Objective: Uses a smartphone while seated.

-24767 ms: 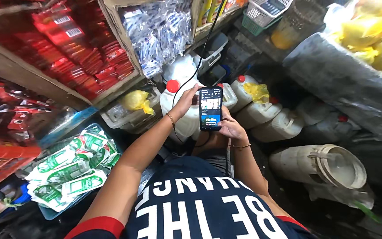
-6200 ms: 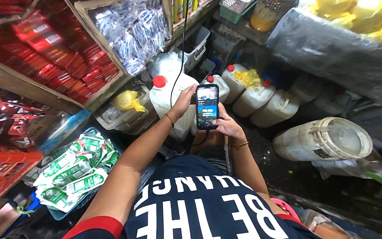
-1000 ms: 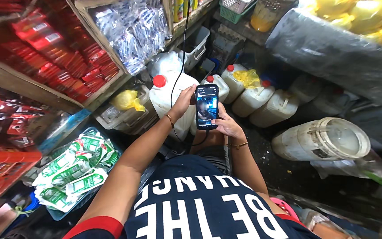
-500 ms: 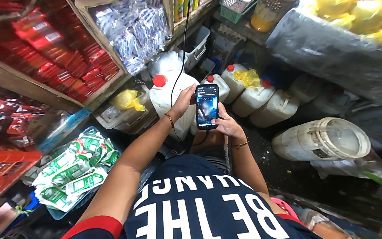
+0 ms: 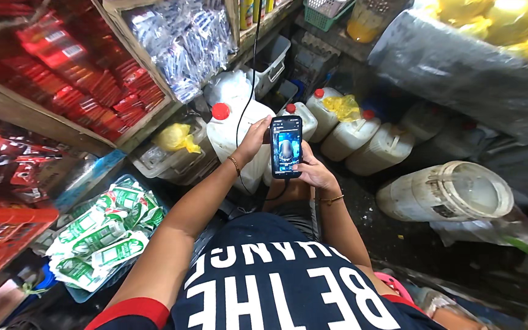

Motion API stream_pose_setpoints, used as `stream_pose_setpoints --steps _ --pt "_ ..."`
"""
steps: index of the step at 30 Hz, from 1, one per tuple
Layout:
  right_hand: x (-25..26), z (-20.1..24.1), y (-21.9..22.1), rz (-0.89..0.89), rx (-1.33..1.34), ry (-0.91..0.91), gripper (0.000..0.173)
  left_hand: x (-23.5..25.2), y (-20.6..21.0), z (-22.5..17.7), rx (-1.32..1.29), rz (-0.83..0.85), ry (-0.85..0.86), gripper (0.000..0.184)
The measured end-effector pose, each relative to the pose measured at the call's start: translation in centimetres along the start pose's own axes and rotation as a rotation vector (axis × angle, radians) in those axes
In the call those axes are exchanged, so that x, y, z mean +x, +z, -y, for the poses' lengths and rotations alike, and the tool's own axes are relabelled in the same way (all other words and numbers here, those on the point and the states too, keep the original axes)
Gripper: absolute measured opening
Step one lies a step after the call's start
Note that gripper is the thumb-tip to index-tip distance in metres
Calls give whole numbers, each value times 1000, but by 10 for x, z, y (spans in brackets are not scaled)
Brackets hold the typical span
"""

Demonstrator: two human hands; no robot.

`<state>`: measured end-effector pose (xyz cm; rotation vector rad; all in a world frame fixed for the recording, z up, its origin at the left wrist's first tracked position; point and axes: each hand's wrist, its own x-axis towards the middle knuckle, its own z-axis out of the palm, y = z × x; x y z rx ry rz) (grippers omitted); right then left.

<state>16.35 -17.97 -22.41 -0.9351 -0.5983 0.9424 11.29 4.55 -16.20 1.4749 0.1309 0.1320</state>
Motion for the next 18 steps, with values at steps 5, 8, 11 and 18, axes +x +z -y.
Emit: stream_pose_setpoints --steps 5,8,11,18 --pt "0 0 0 -15 8 4 82 1 0 1 0 -5 -2 52" --pt "0 0 0 -20 -2 2 81 1 0 0 7 -7 -10 52" --pt "0 0 1 -33 -4 7 80 1 0 1 5 -11 -9 52" --pt "-1 1 2 -33 -2 6 80 1 0 1 -3 -5 -7 52"
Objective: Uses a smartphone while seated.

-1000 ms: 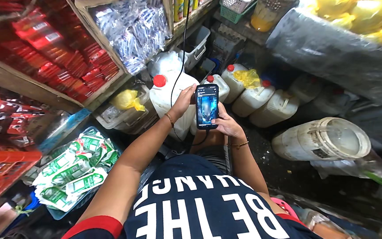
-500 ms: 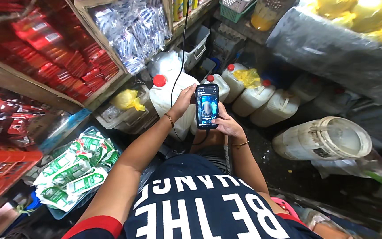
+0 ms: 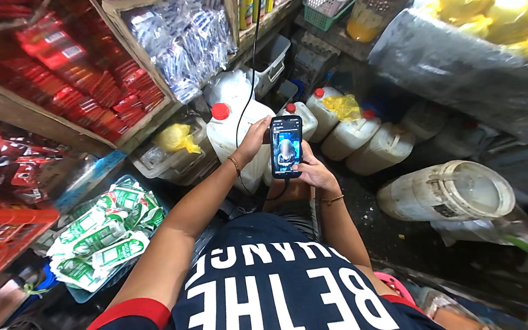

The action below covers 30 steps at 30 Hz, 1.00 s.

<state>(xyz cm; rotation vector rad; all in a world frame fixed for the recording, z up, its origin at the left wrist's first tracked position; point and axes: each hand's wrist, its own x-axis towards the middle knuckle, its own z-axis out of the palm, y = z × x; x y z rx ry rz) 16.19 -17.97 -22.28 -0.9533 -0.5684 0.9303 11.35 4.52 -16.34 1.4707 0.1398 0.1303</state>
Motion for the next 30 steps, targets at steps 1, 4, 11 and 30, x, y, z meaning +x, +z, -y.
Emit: stream_pose_setpoints --steps 1,4,11,30 --pt "0 0 0 -2 -3 -3 80 0 0 0 0 1 1 52" --pt "0 0 1 -1 -9 -13 81 0 0 0 -5 1 -3 53" --pt "1 0 0 32 26 -11 71 -2 2 -2 -2 -2 -13 52" --pt "0 3 3 16 69 35 55 -3 2 -2 4 -1 -20 55"
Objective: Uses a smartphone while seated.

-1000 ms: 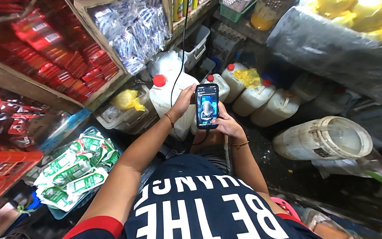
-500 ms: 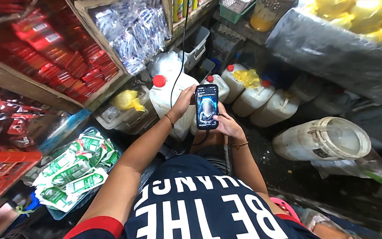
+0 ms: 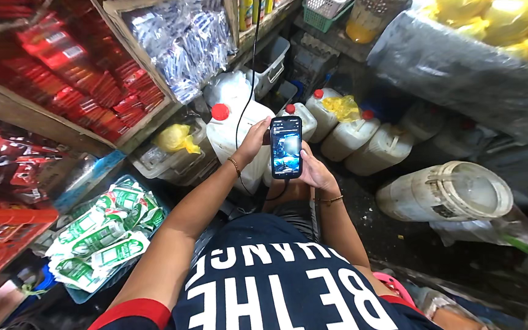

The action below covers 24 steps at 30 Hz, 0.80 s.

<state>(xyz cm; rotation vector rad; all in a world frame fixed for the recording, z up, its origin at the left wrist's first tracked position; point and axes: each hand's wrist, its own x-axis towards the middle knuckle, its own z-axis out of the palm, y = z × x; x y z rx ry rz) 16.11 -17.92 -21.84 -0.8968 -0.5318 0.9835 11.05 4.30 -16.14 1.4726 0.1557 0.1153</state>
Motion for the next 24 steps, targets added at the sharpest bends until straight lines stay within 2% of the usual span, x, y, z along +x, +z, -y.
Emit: stream_pose_setpoints --steps 5,24 --pt "1 2 1 65 -26 -26 64 0 0 2 -3 2 -5 55" --pt "3 -1 -4 81 3 -40 64 1 -1 4 7 -3 0 55"
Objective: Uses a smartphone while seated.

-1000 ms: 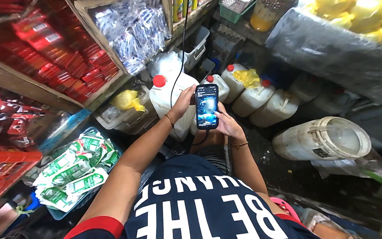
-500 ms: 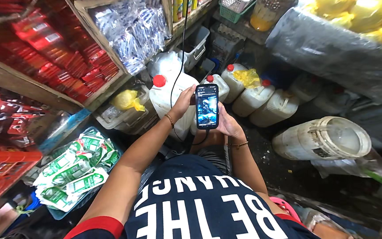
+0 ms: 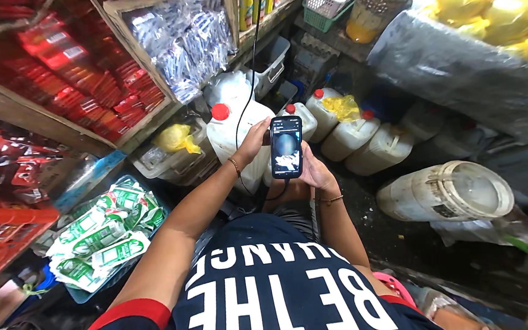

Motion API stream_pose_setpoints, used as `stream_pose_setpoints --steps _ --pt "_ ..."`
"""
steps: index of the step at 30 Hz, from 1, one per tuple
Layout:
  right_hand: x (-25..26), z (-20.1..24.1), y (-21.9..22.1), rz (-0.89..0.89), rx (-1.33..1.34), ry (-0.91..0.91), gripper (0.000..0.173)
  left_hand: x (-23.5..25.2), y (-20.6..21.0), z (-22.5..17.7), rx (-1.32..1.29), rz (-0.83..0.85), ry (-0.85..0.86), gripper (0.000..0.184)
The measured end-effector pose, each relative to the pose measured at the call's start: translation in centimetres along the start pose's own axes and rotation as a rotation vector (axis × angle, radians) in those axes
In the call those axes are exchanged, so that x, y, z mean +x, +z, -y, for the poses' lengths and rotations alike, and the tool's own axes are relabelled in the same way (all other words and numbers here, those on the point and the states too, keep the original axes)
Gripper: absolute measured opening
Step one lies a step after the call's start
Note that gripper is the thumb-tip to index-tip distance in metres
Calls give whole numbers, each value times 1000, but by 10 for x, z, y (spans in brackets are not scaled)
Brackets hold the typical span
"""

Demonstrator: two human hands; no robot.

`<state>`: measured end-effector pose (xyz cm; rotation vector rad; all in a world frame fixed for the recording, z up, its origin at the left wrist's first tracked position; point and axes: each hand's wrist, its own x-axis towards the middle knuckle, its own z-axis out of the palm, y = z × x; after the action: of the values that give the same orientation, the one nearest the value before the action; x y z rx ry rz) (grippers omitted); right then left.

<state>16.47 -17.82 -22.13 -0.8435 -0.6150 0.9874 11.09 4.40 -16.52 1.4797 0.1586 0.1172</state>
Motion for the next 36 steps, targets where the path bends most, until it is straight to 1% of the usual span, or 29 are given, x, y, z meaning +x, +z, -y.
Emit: stream_pose_setpoints --steps 3,7,9,13,19,29,36 --pt "0 0 0 -4 5 2 62 0 1 0 7 -5 -2 55" --pt "-1 1 1 -27 0 12 66 0 0 0 -2 5 -1 55" --pt "-2 1 2 -41 -9 13 65 0 0 0 -4 8 1 56" --pt "-2 0 1 -27 10 8 63 -1 0 0 -10 7 -3 55" --pt "-2 2 2 -18 9 19 67 -1 1 -1 2 4 -5 56" --pt "-2 1 0 28 -1 -2 65 -1 0 0 -4 11 -7 55" --pt "-2 1 1 0 10 9 66 -1 0 -1 -8 20 -9 56"
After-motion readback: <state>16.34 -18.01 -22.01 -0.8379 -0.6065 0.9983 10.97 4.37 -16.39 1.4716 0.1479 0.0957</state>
